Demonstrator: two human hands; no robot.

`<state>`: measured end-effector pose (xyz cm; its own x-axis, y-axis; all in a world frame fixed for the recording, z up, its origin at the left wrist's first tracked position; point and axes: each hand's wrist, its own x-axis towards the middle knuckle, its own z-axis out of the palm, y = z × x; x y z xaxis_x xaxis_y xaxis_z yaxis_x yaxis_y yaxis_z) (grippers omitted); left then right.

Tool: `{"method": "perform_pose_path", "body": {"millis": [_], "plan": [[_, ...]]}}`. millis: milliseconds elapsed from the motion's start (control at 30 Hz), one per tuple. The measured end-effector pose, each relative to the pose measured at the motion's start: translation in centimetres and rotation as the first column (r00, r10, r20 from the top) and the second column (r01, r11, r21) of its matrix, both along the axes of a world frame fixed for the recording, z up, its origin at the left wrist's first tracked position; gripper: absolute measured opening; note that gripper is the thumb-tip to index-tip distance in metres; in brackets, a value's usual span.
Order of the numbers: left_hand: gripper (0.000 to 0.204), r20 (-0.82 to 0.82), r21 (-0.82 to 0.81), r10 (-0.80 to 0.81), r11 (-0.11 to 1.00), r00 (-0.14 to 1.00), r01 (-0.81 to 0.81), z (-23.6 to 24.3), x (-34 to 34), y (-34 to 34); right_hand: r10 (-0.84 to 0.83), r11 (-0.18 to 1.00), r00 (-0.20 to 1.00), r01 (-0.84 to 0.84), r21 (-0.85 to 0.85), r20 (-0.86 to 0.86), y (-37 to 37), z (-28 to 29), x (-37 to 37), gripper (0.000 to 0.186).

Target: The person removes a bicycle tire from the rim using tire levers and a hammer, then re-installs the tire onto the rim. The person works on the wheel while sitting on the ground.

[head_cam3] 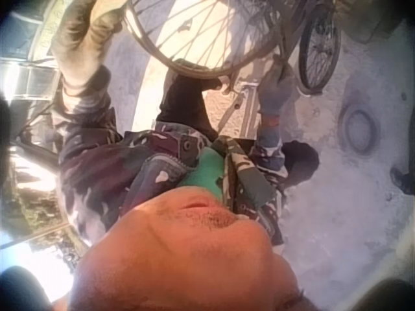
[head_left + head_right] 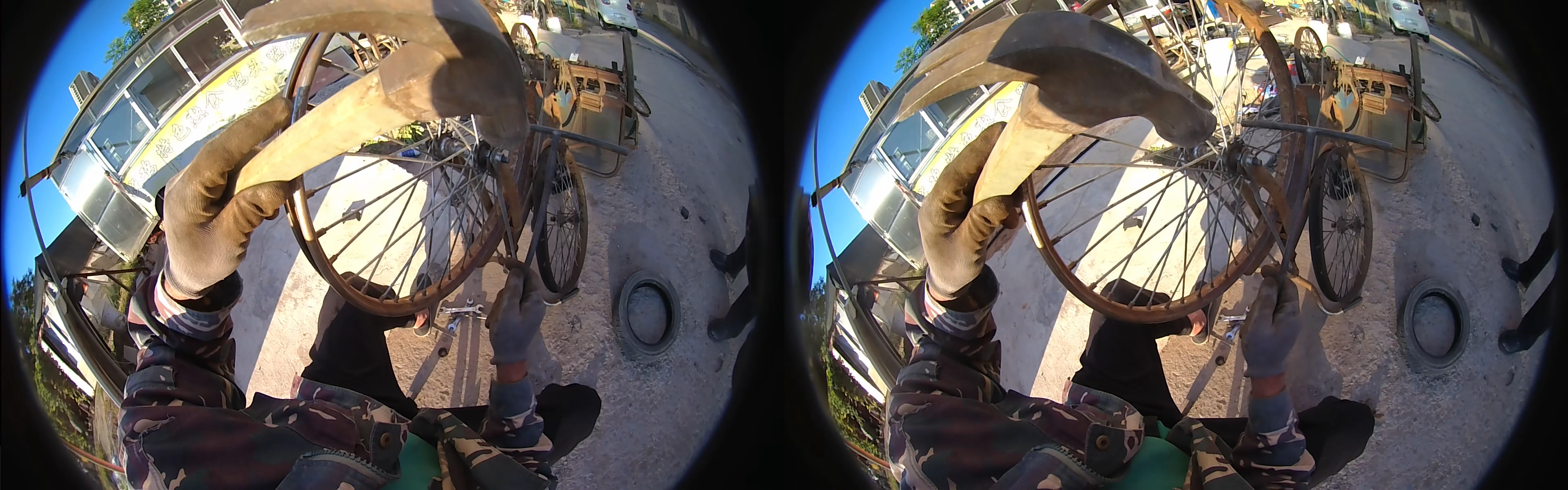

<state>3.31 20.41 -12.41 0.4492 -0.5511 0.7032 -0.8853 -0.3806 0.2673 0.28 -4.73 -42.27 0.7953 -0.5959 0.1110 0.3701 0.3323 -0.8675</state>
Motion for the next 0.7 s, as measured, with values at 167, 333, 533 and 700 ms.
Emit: {"method": "perform_pose_path", "body": {"millis": [167,333,533,700], "plan": [[0.067,-0.006,-0.018,-0.027,0.999,1.000,0.027,-0.2,0.1,-0.1,-0.001,0.996,1.000,0.003,-0.090,0.024,0.2,0.0,-0.1,0.027],[0.069,-0.055,0.026,0.020,0.999,0.998,-0.018,0.0,-0.3,0.3,-0.051,0.948,0.998,0.038,-0.317,-0.033,-0.5,-0.2,0.4,0.030],[0.068,-0.021,0.050,0.059,0.997,0.998,-0.058,0.1,-0.8,0.4,0.029,0.941,0.997,-0.049,-0.334,-0.065,-0.8,0.7,0.4,0.028],[0.067,-0.055,0.037,0.058,0.998,0.997,-0.056,0.0,-1.1,0.2,0.039,0.938,0.996,-0.064,-0.339,-0.080,-1.2,1.5,0.1,0.026]]}}
